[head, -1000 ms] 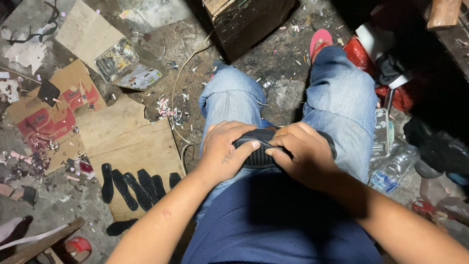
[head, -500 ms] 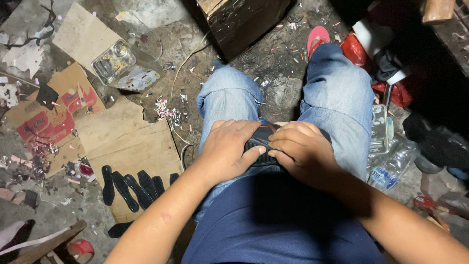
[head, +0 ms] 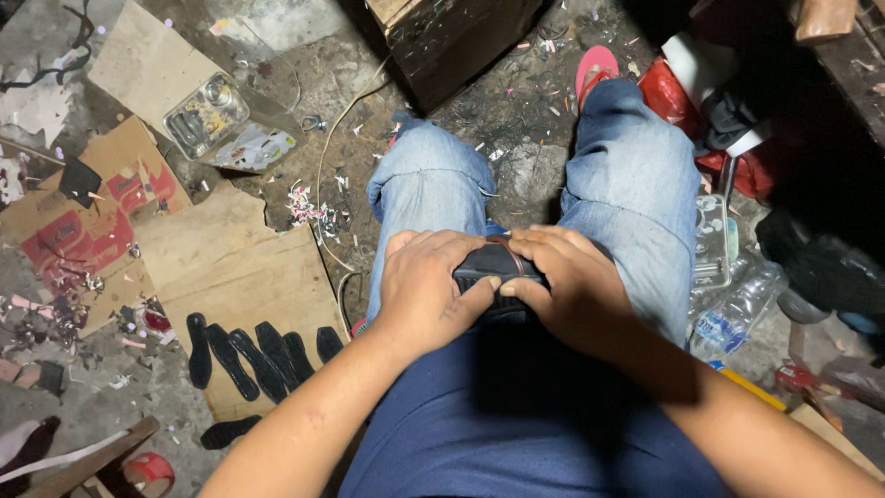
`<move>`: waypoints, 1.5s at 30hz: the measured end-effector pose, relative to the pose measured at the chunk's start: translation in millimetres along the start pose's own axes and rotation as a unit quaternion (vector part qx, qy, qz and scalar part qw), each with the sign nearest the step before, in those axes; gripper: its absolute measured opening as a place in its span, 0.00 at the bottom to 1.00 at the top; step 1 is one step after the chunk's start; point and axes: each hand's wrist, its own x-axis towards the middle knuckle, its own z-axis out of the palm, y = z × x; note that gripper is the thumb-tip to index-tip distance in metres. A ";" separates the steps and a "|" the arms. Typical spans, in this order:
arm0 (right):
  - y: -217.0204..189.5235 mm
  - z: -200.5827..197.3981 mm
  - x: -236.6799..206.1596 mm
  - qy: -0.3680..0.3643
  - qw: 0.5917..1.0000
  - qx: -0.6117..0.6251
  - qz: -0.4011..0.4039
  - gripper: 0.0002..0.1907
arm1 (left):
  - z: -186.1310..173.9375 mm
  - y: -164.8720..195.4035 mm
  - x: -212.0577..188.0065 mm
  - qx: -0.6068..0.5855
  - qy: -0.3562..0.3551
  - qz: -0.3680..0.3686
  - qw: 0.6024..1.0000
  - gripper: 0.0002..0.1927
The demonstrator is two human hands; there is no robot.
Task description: The person sits on the floor of a shoe workshop holding a shoe with a black rubber sole on their lap. They press and flex the sole and upper by hand, then use a wooden-handled tool to rub and press along the edge where the sole meets the upper, turning the shoe to work around it.
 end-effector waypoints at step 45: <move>-24.4 -68.3 -0.4 0.048 0.996 -0.040 -0.063 0.24 | -34.4 -13.8 31.9 -0.148 -0.146 0.205 0.956 0.35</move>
